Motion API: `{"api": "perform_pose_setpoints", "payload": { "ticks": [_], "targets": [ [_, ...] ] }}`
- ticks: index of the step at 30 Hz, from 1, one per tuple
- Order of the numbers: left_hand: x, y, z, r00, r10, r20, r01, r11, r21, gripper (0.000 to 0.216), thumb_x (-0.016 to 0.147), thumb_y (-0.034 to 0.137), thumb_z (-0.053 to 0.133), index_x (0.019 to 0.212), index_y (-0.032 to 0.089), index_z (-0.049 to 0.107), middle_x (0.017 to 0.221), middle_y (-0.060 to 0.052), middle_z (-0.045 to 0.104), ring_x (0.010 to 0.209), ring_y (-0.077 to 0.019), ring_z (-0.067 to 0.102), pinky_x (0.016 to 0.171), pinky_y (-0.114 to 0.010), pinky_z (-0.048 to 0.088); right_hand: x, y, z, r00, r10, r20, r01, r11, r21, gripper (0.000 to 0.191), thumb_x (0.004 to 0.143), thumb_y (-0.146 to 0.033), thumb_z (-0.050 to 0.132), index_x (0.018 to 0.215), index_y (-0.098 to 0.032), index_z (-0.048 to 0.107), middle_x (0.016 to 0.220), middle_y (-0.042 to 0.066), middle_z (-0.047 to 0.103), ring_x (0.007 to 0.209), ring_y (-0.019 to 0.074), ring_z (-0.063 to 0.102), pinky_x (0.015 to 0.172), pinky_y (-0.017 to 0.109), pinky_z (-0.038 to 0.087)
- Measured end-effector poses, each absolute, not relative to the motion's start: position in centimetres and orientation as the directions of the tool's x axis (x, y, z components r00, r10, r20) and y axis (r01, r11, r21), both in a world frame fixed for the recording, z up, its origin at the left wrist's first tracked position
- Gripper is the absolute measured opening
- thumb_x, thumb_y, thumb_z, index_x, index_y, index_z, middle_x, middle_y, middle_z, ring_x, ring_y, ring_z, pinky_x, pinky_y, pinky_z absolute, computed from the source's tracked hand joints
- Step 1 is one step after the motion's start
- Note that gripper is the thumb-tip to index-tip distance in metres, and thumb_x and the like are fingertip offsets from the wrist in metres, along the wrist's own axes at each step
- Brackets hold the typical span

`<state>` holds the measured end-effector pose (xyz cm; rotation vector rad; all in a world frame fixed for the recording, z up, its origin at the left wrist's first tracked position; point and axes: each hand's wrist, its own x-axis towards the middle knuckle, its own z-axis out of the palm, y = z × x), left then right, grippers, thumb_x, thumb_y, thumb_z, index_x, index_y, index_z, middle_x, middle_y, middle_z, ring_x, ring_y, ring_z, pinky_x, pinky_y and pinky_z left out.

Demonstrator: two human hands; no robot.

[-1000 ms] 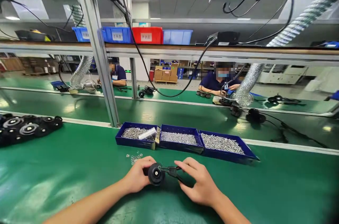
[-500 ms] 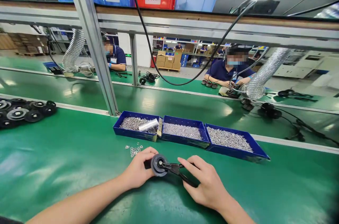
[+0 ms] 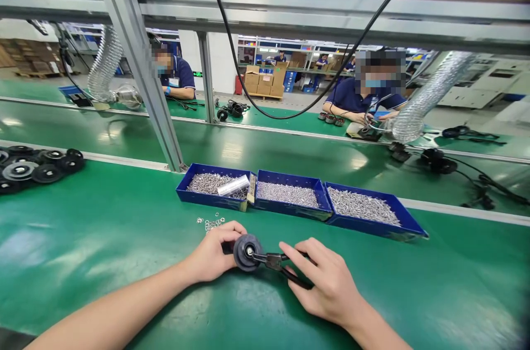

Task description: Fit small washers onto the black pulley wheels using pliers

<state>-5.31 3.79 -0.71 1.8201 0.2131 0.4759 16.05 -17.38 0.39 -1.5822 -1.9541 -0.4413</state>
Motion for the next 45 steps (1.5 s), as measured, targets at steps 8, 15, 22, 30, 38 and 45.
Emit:
{"api": "perform_pose_setpoints", "payload": {
  "ticks": [8, 15, 22, 30, 38, 45],
  "targets": [
    [-5.3, 3.8, -0.7, 0.902, 0.379, 0.207, -0.093, -0.298, 0.95, 0.02, 0.09, 0.042, 0.086, 0.096, 0.023, 0.084, 0.103, -0.006, 0.066, 0.093, -0.0218, 0.062, 0.082, -0.032, 0.046, 15.8, -17.5, 0.4, -0.118, 0.79, 0.602, 0.974, 0.211, -0.086, 0.053, 0.092, -0.005, 0.06, 0.144, -0.014, 0.06, 0.103, 0.011, 0.061, 0.082, 0.0234, 0.051, 0.065, 0.035, 0.038],
    [-5.2, 3.6, -0.5, 0.902, 0.382, 0.203, -0.088, -0.299, 0.95, 0.02, 0.09, 0.043, 0.086, 0.096, 0.023, 0.085, 0.103, -0.006, 0.066, 0.092, -0.0219, 0.062, 0.082, -0.032, 0.046, 15.6, -17.9, 1.0, -0.102, 0.808, 0.58, 0.982, 0.177, -0.073, 0.057, 0.09, -0.004, 0.058, 0.146, -0.015, 0.059, 0.103, 0.011, 0.06, 0.083, 0.0235, 0.05, 0.065, 0.035, 0.036],
    [-5.3, 3.6, -0.6, 0.903, 0.379, 0.2, -0.077, -0.316, 0.946, 0.019, 0.091, 0.043, 0.085, 0.092, 0.024, 0.085, 0.1, -0.005, 0.066, 0.089, -0.021, 0.062, 0.079, -0.032, 0.046, 15.4, -18.3, 1.0, -0.085, 0.84, 0.536, 0.982, 0.161, -0.097, 0.062, 0.087, -0.003, 0.057, 0.148, -0.017, 0.058, 0.1, 0.01, 0.058, 0.081, 0.0239, 0.05, 0.064, 0.035, 0.036],
    [-5.3, 3.8, -0.3, 0.903, 0.363, 0.228, -0.087, -0.366, 0.927, 0.024, 0.093, 0.047, 0.083, 0.092, 0.023, 0.084, 0.099, -0.006, 0.067, 0.089, -0.0216, 0.063, 0.08, -0.032, 0.048, 15.4, -18.5, 0.4, -0.044, 0.867, 0.496, 0.98, 0.135, -0.148, 0.058, 0.094, -0.005, 0.053, 0.15, -0.021, 0.056, 0.102, 0.009, 0.058, 0.079, 0.0222, 0.055, 0.062, 0.034, 0.038],
    [-5.4, 3.8, -0.2, 0.908, 0.339, 0.247, -0.098, -0.402, 0.91, 0.026, 0.095, 0.049, 0.081, 0.094, 0.023, 0.085, 0.1, -0.008, 0.07, 0.088, -0.0218, 0.066, 0.079, -0.032, 0.05, 15.1, -18.7, 0.7, -0.019, 0.894, 0.448, 0.976, 0.114, -0.186, 0.067, 0.09, 0.0, 0.05, 0.152, -0.024, 0.053, 0.102, 0.008, 0.057, 0.079, 0.0217, 0.054, 0.062, 0.033, 0.037],
    [-5.5, 3.8, -0.4, 0.901, 0.33, 0.282, -0.114, -0.446, 0.888, 0.022, 0.094, 0.043, 0.083, 0.094, 0.021, 0.083, 0.099, -0.008, 0.075, 0.092, -0.0226, 0.067, 0.082, -0.033, 0.05, 15.0, -19.2, 1.1, 0.012, 0.923, 0.385, 0.976, 0.073, -0.205, 0.075, 0.083, 0.003, 0.054, 0.152, -0.027, 0.053, 0.103, 0.007, 0.058, 0.08, 0.0218, 0.056, 0.062, 0.032, 0.037]
  ]
}}
